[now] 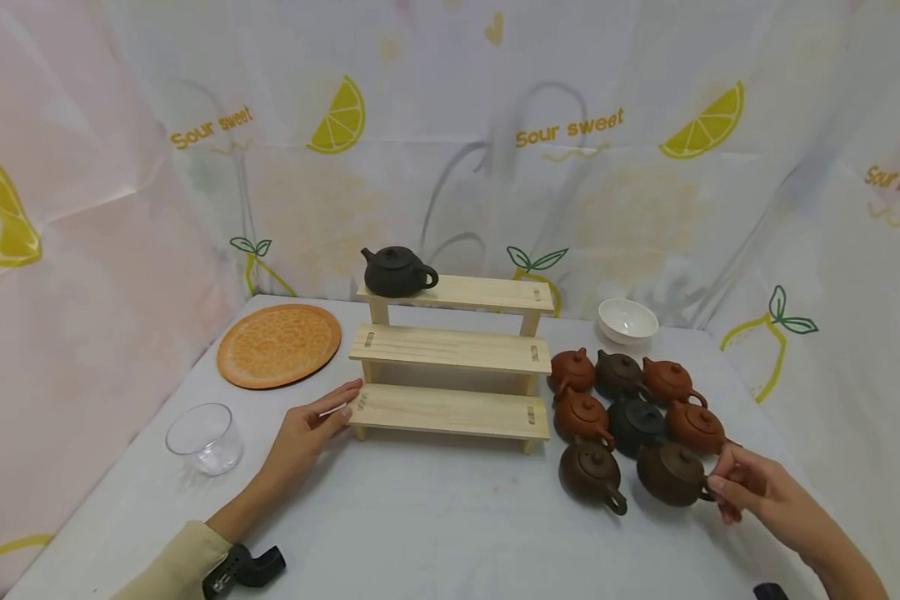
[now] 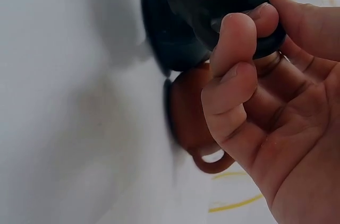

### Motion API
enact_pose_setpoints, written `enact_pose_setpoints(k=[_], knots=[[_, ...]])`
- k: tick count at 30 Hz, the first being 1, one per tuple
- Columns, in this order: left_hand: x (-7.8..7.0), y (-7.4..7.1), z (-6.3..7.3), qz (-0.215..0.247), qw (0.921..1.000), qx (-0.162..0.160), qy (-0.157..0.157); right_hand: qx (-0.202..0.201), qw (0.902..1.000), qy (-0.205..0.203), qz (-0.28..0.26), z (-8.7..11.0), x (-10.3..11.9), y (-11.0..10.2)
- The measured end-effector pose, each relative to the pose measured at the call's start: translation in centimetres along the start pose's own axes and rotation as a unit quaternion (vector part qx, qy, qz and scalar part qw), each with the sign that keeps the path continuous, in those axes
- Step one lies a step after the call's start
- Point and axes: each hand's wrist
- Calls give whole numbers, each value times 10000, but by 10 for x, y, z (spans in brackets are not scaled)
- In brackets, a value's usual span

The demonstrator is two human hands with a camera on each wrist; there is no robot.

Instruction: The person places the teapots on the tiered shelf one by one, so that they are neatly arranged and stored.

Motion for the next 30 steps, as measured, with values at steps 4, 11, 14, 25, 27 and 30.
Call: enact_pose_setpoints(k=[4,11,14,25,27,30], knots=[[0,0,0,-44,10000,5,-8,-173,9989,-380,191,-3,10,2],[1,0,0,-34,10000,-3,38,-657,9925,-512,894,-12,35,7],[1,0,0,-10,10000,1,19,-844,9893,-473,1090,-17,46,8],[-1,0,0,-96,10000,-5,4,-1297,9777,-929,1365,-32,77,15],[-1,0,0,-124,9999,-16,7,-1357,9765,-1021,1326,-36,83,15],[0,0,0,-114,9999,-4,-10,-1467,9748,-1137,1236,-42,91,14]])
Point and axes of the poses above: each hand's wrist, its own z-axis away from the middle knuckle, its own y-axis out of the palm, x = y × z, and after that the axes turned 2 degrees about -z, right-handed
